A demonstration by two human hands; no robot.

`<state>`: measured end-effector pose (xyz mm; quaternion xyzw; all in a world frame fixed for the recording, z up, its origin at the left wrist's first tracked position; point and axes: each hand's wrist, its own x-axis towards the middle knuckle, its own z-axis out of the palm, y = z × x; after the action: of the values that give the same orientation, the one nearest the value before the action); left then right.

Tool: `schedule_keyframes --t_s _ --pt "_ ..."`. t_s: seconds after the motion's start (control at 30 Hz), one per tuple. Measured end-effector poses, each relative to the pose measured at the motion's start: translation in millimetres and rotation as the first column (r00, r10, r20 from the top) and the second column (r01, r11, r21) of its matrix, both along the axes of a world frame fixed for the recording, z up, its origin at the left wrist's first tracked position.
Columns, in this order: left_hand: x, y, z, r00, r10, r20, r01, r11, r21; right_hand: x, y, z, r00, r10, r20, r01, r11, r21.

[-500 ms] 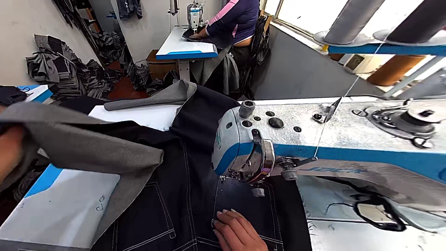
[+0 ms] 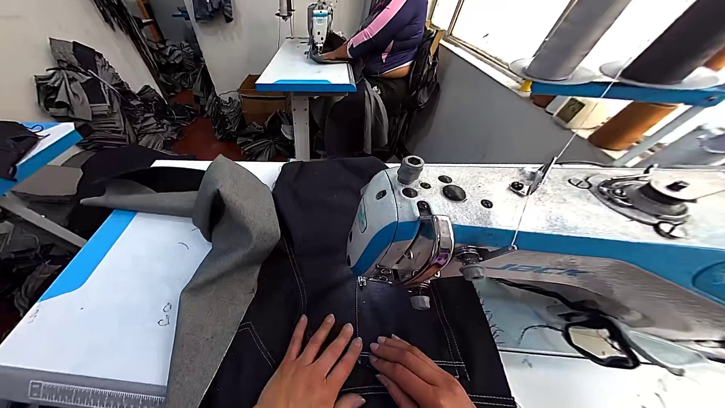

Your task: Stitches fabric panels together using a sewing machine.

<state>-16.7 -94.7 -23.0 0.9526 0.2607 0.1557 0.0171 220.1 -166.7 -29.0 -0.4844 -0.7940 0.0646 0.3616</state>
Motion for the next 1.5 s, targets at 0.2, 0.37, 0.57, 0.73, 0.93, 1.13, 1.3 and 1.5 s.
schedule_keyframes --t_s 0.2,0.37,0.57,0.73,0.93,1.13,1.3,1.5 --pt "-6 10 7 0.974 -0.052 0.219 0.084 0.987 -0.138 8 -9 -6 0.996 -0.064 0.067 0.052 0.985 0.163" --pt "16 7 16 0.977 -0.013 0.211 0.012 1.000 0.004 -7 -40 -8 0.980 -0.170 0.108 0.145 0.967 0.208" --pt "44 4 15 0.965 -0.039 0.260 0.012 0.995 0.102 -19 -42 -12 0.961 -0.233 0.152 0.218 0.970 0.107" --pt "38 17 39 0.968 0.048 0.247 0.042 0.937 -0.347 -22 -36 -13 0.939 -0.272 0.208 0.250 0.960 0.127" --pt "32 22 33 0.980 -0.032 0.197 0.085 0.960 -0.265 -24 -35 -17 0.939 -0.284 0.192 0.256 0.954 0.157" --pt "40 12 17 0.964 -0.022 0.265 0.021 1.000 0.007 -23 -34 -18 0.948 -0.278 0.154 0.249 0.951 0.186" --pt "38 17 27 0.951 0.069 0.301 0.019 0.960 -0.280 -26 -31 -17 0.932 -0.315 0.182 0.279 0.940 0.197" --pt "36 22 28 0.948 0.065 0.313 0.045 0.942 -0.332 -26 -31 -20 0.930 -0.318 0.182 0.277 0.936 0.218"
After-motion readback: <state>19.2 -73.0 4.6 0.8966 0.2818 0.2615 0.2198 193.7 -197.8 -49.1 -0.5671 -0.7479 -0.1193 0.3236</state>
